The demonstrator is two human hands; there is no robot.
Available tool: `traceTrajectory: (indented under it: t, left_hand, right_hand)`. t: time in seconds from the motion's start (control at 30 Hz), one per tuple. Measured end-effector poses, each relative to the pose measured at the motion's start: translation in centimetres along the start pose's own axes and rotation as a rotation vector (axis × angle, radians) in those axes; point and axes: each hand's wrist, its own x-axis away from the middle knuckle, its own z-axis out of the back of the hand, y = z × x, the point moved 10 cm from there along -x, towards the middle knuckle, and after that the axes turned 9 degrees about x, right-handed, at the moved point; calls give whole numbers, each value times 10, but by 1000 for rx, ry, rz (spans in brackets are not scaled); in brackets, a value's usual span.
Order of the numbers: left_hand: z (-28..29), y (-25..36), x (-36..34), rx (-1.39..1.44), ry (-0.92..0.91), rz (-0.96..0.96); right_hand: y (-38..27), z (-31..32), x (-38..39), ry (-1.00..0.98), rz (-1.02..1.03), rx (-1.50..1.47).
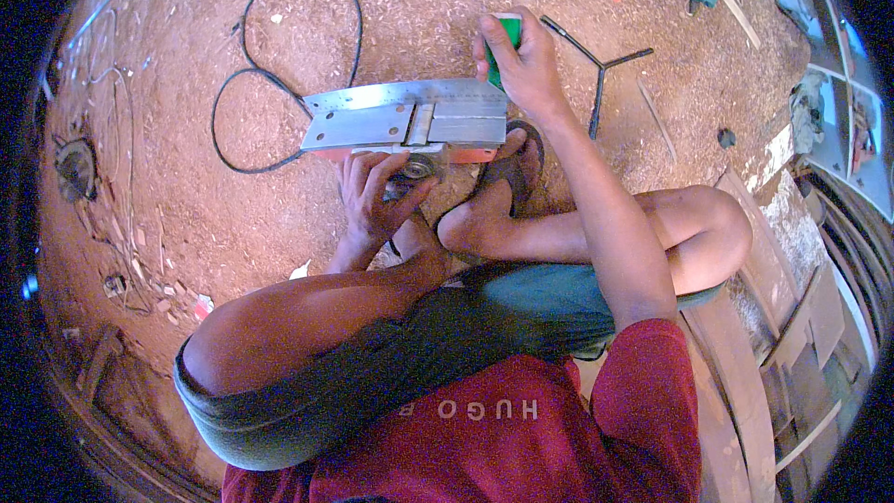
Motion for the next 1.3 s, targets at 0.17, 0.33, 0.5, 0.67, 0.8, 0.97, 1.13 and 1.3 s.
traceTrajectory:
  t: [0.17, 0.33, 0.5, 0.67, 0.8, 0.97, 1.13, 1.3]
  left_hand:
    - [-1, 0, 2, -12, -14, -10]
    - [-3, 1, 2, -13, -32, 4]
    - [-3, 4, 1, -33, -54, 1]
    - [-4, 6, 1, -36, -58, -7]
    - [-4, 6, 1, -31, -63, -9]
    - [-5, 3, 3, -22, -65, -4]
    - [-5, 3, 1, -26, -72, -1]
    - [-5, 3, 1, -22, -69, -12]
  right_hand:
    - [-3, -1, -2, -5, 32, 5]
    - [0, 0, -2, -17, 25, -3]
    - [4, -1, -2, -22, -23, -31]
    - [2, 0, -2, -9, 13, -2]
    - [1, 2, -3, -3, 40, 5]
    - [1, 1, -3, -17, 29, -4]
    - [-1, 1, -2, -29, 31, 32]
    - [-1, 0, -2, -41, 34, 24]
